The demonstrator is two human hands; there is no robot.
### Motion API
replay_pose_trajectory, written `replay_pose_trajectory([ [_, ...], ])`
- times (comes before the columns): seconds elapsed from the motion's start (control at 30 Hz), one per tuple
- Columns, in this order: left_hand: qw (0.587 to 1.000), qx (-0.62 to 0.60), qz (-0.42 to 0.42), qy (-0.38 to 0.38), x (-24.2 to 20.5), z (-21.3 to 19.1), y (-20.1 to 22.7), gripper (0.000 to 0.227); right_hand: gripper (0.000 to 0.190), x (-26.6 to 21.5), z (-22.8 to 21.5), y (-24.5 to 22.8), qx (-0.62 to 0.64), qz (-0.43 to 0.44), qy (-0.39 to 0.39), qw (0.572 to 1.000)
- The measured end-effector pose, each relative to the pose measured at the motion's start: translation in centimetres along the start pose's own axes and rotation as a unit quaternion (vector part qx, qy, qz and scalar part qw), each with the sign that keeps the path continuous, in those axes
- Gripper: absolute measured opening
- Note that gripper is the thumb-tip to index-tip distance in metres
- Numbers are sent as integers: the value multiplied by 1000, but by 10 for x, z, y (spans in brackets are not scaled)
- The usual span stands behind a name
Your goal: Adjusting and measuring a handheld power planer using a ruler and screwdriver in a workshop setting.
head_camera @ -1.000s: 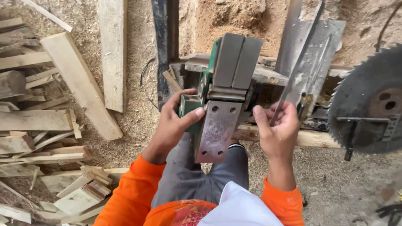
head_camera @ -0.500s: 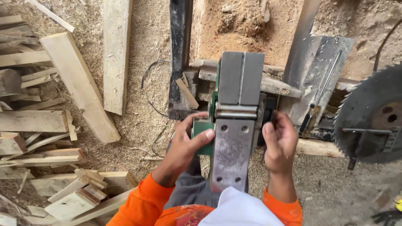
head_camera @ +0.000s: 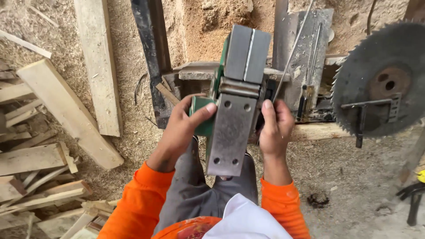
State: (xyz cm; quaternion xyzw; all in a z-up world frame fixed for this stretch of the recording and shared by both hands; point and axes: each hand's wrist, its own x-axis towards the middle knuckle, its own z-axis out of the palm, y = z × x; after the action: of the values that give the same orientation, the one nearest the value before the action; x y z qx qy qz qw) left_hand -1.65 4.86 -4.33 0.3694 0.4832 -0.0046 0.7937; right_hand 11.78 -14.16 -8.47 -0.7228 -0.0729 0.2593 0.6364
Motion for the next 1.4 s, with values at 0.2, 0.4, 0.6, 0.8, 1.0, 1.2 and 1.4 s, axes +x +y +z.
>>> replay_pose_trajectory([
  [0.2, 1000, -2, 5, -25, 6, -4, 5, 62, 30, 7, 8, -15, -78, -27, 9, 997],
  [0.4, 887, 401, 214, 79, -8, 10, 47, 85, 30, 13, 5, -15, -51, 9, 14, 999],
  [0.6, 912, 303, 276, -20, 13, 20, 30, 70, 39, 21, 10, -20, -125, 34, 40, 991],
  [0.8, 868, 408, 283, 7, 8, 28, 42, 80, 40, 21, 9, -21, -130, 41, 43, 990],
  [1.0, 897, 316, 296, -85, 34, 18, 41, 89, 37, 24, 4, -17, -88, 34, 11, 995],
  [1.2, 946, 175, 223, -154, 39, 28, 45, 90, 43, 23, -15, -13, -85, 11, 29, 996],
  [1.4, 928, 317, 189, -37, 11, 62, 47, 93, 15, -10, -34, -78, -244, 90, 59, 964],
])
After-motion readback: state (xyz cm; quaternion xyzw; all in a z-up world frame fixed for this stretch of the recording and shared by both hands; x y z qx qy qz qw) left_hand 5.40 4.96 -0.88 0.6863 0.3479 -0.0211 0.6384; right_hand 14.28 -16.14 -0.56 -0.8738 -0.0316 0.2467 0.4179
